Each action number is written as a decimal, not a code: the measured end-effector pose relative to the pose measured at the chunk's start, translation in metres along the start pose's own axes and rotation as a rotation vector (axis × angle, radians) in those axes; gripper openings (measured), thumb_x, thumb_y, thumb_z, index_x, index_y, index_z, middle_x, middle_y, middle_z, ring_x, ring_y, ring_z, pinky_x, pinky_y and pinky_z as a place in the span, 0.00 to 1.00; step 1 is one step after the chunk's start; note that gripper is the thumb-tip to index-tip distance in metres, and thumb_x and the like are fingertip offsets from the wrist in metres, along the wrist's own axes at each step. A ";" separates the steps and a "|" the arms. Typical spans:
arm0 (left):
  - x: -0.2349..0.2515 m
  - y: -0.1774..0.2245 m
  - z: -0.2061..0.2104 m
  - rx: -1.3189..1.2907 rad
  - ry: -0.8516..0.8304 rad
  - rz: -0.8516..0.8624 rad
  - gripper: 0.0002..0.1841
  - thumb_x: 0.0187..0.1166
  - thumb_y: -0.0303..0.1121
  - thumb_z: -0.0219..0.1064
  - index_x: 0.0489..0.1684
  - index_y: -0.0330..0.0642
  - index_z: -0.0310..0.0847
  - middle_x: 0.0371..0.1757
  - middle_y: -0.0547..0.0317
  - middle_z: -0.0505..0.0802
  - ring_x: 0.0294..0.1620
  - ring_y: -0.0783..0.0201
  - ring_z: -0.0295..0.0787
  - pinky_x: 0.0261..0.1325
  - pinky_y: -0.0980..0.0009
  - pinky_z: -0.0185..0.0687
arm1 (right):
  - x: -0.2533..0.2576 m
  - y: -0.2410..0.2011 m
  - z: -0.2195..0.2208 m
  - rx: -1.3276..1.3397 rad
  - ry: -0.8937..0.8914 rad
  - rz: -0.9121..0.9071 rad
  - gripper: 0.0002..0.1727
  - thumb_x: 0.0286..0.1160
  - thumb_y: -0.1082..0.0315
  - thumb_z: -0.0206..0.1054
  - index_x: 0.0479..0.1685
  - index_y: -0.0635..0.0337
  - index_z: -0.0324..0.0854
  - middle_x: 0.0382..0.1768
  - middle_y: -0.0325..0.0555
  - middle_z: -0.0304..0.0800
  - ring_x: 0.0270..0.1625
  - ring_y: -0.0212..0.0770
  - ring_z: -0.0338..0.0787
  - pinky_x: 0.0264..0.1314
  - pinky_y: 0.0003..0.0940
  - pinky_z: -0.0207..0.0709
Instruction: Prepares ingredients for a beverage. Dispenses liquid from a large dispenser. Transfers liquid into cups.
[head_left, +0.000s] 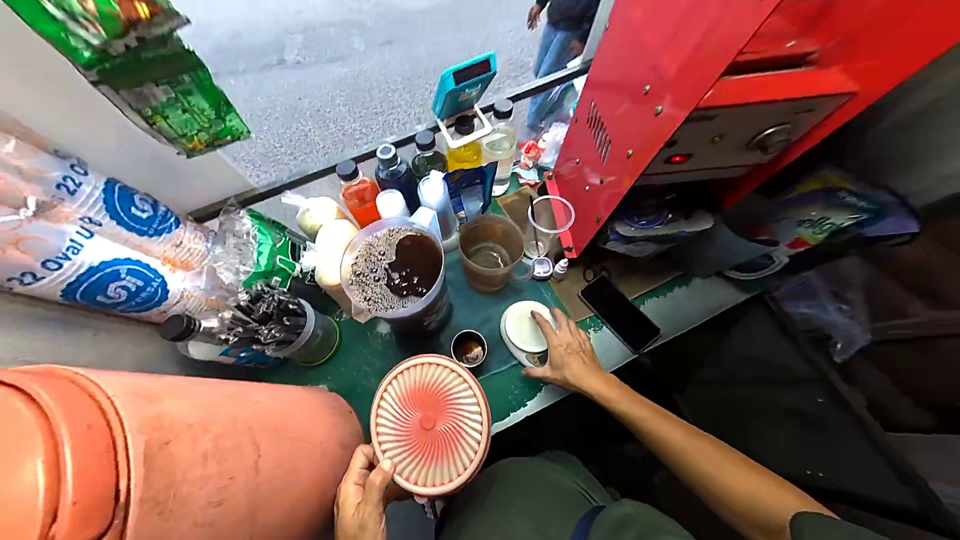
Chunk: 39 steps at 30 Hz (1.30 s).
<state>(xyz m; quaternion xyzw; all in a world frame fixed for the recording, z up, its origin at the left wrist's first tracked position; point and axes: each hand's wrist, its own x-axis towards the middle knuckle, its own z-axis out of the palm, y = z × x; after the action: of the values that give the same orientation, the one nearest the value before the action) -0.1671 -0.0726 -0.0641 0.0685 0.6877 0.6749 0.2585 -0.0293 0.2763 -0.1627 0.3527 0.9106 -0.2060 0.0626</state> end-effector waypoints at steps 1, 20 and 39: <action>-0.002 0.004 0.000 -0.022 -0.025 -0.002 0.05 0.76 0.24 0.53 0.35 0.43 0.75 0.29 0.64 0.88 0.28 0.70 0.89 0.33 0.70 0.91 | 0.000 -0.001 0.004 0.000 0.007 -0.003 0.72 0.41 0.26 0.81 0.95 0.49 0.54 0.90 0.71 0.53 0.86 0.71 0.66 0.78 0.67 0.67; 0.010 -0.034 0.051 0.203 -0.177 -0.090 0.08 0.75 0.29 0.61 0.45 0.34 0.81 0.46 0.54 0.93 0.42 0.66 0.93 0.45 0.69 0.92 | -0.078 -0.050 -0.044 1.011 -0.316 -0.004 0.28 0.68 0.56 0.78 0.65 0.55 0.76 0.40 0.41 0.92 0.26 0.38 0.92 0.31 0.36 0.93; -0.015 -0.043 0.060 0.448 -0.095 -0.137 0.42 0.64 0.43 0.82 0.77 0.34 0.66 0.39 0.58 0.91 0.34 0.68 0.92 0.41 0.69 0.92 | -0.077 -0.059 -0.034 0.833 -0.381 0.140 0.21 0.87 0.50 0.62 0.65 0.57 0.76 0.45 0.45 0.90 0.31 0.37 0.93 0.35 0.36 0.92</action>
<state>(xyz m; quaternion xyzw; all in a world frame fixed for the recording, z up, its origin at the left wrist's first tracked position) -0.1162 -0.0296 -0.0991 0.1089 0.8105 0.4822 0.3143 -0.0103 0.2038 -0.0929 0.3644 0.6965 -0.6107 0.0956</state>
